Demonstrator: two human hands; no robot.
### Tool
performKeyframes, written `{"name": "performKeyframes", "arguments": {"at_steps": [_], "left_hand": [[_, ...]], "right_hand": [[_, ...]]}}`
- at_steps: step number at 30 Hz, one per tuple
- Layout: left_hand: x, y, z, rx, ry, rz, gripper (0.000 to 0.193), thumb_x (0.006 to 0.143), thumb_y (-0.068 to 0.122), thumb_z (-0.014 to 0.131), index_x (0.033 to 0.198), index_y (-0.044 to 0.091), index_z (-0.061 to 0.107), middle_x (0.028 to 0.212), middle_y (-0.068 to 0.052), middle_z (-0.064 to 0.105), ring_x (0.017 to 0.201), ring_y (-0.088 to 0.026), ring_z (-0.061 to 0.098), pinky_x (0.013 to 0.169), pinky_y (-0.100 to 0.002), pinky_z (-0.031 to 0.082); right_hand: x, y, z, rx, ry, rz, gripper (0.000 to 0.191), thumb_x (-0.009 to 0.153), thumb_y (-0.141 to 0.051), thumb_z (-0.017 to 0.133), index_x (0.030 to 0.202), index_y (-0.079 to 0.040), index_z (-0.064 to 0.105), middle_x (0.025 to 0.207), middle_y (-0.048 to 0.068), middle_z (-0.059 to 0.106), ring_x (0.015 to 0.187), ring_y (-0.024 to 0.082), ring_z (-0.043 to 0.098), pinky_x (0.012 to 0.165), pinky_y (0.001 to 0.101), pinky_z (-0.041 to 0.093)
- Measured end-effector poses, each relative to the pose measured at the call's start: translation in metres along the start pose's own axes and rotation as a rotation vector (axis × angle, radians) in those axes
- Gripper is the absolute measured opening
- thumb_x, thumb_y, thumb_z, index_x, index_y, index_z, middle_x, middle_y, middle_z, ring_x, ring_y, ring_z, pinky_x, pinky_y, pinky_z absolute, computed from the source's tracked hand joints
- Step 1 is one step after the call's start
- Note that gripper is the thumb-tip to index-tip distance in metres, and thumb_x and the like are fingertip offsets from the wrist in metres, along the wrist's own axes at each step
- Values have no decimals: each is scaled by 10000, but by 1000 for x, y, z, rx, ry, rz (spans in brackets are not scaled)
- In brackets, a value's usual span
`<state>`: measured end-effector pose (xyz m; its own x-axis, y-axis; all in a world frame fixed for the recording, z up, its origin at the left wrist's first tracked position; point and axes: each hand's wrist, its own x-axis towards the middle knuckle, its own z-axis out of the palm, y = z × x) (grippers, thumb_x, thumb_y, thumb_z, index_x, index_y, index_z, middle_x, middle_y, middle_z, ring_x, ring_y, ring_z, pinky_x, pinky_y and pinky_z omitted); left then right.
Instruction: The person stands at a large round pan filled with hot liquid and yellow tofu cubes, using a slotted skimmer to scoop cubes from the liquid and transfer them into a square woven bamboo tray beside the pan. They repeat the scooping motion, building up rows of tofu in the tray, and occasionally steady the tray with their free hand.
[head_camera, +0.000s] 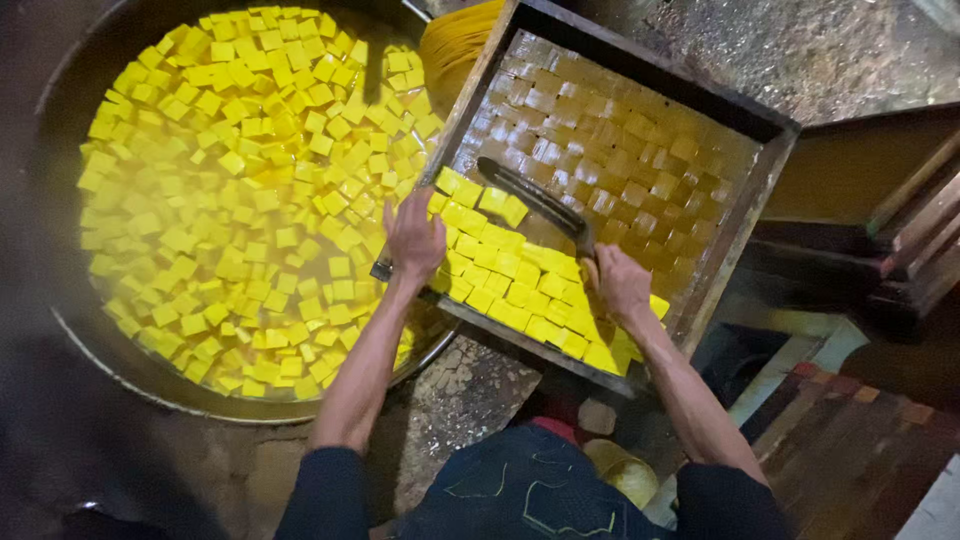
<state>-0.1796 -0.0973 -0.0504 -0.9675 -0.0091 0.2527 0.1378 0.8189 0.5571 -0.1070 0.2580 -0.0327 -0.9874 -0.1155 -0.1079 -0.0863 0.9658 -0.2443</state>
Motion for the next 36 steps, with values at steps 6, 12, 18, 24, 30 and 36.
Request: {"name": "performKeyframes", "arguments": {"at_steps": [6,12,18,24,30,36], "left_hand": [[79,16,18,226,-304,344,631,924,85,530,1541,36,407,1414,-137,588,1349,-286,529,1218,-671,95],[39,-2,10,247,-407,341,599,933,142,543,1519,67,442,1399,-149,552,1363,-288,498,1202,-731,122],[-130,-74,-46,43,-20,-201,605,876,192,615,1457,61,510,1477,-176,534,1408,-362,468,1215,-583,307],[-237,-109,-85,137,96,-513,657,909,304,654,1467,9,474,1485,-237,488,1420,-399,399,1187,-565,283],[-259,-118,-83,181,-94,-512,650,935,387,659,1424,-4,482,1550,-256,378,1461,-407,305,1183,-581,244],[-262,-114,-82,106,-71,-573,607,932,399,643,1384,11,525,1537,-225,391,1463,-409,298,1183,-581,256]], "right_hand": [[-12,-7,6,0,183,-96,275,987,-332,652,1139,-103,646,912,103,643,789,314,675,650,424,539],[-3,-11,-2,24,199,-82,306,975,-327,666,1184,-104,662,973,124,682,836,332,689,677,440,537],[-3,-115,36,834,67,113,317,1016,-302,613,1192,-51,691,814,82,713,674,186,672,639,338,557],[-12,-263,120,874,-560,87,489,1049,-427,608,949,33,742,712,148,663,642,239,628,600,412,498],[-2,-298,154,430,-479,49,529,934,-539,577,1002,-43,746,962,280,726,989,455,697,843,542,525],[43,-336,164,407,-363,-55,488,998,-477,552,1080,-20,702,990,321,693,991,491,666,862,565,516]]}}
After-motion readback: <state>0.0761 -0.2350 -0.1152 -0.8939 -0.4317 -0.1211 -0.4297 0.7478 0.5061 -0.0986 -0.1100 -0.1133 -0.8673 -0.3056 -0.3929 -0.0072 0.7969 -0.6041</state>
